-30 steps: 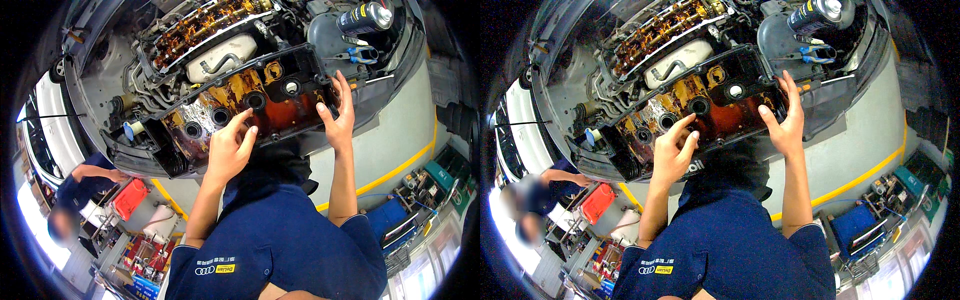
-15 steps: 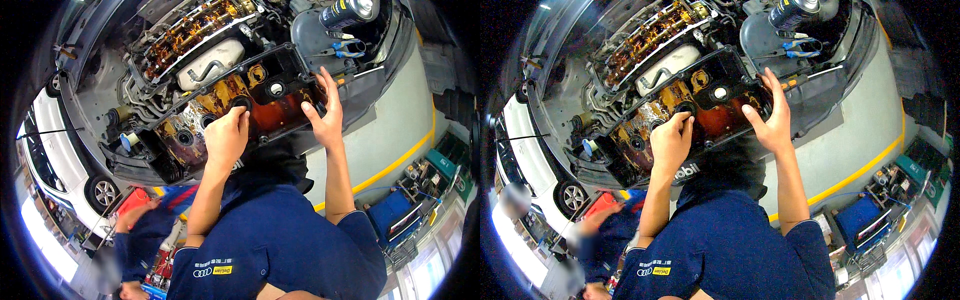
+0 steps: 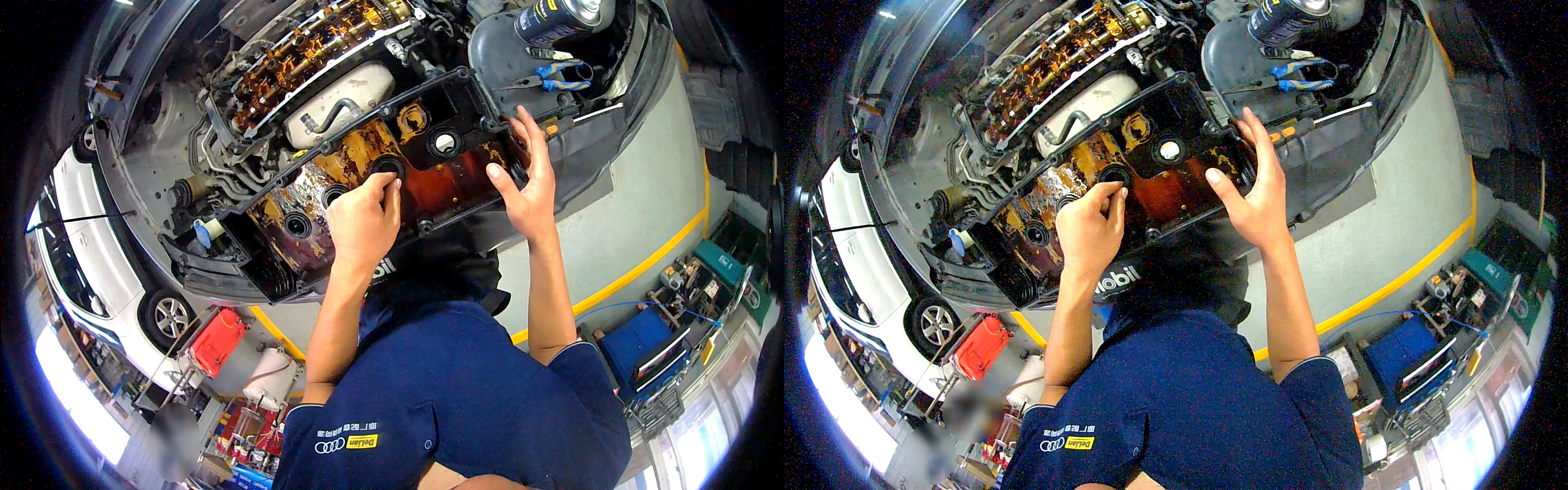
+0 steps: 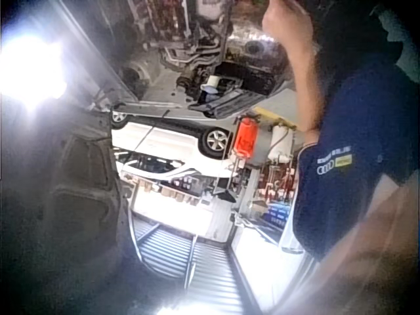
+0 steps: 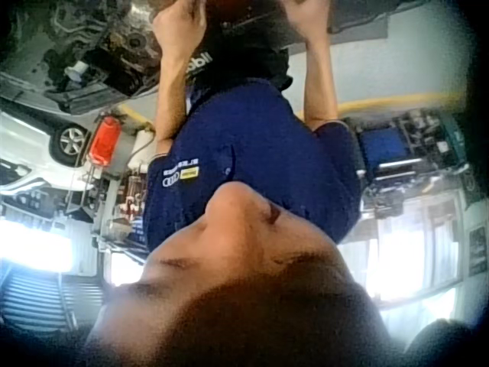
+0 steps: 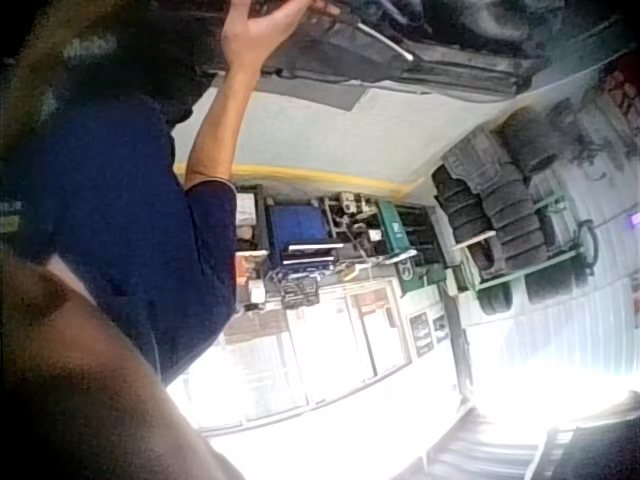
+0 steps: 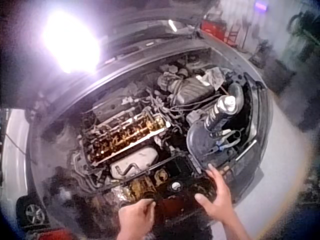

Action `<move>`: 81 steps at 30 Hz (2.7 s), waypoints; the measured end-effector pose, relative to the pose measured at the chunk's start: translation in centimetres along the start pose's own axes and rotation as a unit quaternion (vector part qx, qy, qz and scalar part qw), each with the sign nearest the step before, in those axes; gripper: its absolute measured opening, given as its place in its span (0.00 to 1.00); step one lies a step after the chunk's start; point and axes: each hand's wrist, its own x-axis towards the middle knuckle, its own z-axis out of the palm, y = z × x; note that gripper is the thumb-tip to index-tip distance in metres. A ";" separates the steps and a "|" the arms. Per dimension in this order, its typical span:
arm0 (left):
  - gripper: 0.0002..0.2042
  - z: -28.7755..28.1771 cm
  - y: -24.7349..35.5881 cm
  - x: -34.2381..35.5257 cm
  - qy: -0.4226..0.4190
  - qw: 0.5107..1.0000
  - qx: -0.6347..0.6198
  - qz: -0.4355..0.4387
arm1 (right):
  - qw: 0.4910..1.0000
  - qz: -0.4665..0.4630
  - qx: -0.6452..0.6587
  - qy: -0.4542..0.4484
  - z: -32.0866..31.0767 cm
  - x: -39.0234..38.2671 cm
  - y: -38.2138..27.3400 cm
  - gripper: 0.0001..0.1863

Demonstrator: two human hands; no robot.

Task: The person applies sealant to the engine block using a caulking gun, then retrieves a dirty valve cover from a tray. They wipe the inside of the valve cover with a cloth and place it onto the engine, adjusting its position to fit over the camshafts.

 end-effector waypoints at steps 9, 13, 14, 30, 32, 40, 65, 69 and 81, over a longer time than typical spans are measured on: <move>0.06 -0.1 0.0 0.4 -0.019 1.000 0.015 0.001 | 1.000 -0.004 0.007 -0.002 -0.1 0.0 0.2 0.48; 0.07 -0.4 1.7 0.3 0.002 0.999 0.047 0.017 | 1.000 0.000 0.003 -0.001 0.0 0.0 0.0 0.48; 0.07 0.0 2.0 0.3 0.008 0.999 0.027 0.046 | 1.000 -0.001 0.002 -0.001 0.0 0.0 -0.1 0.48; 0.07 3.8 4.0 3.8 -0.045 0.992 0.034 0.111 | 0.999 0.022 -0.030 0.007 0.4 -0.3 0.0 0.48; 0.08 3.7 3.8 3.8 -0.052 0.993 0.021 0.108 | 0.999 0.022 -0.033 0.002 0.4 -0.2 -0.5 0.48; 0.08 -1.6 2.8 3.8 -0.082 0.983 -0.137 0.093 | 0.999 0.035 -0.013 -0.007 0.9 0.1 -0.8 0.48; 0.42 -3.0 -22.9 29.6 -0.323 0.923 0.206 0.031 | 0.986 0.150 -0.069 0.025 1.9 0.8 -1.5 0.58; 0.43 -1.8 -23.5 30.6 -0.341 0.916 0.212 0.004 | 0.985 0.153 -0.071 0.027 2.0 1.0 -1.8 0.57; 0.33 -4.7 -22.6 29.2 -0.301 0.949 0.092 -0.011 | 0.991 0.120 -0.054 0.024 1.6 0.2 -1.3 0.54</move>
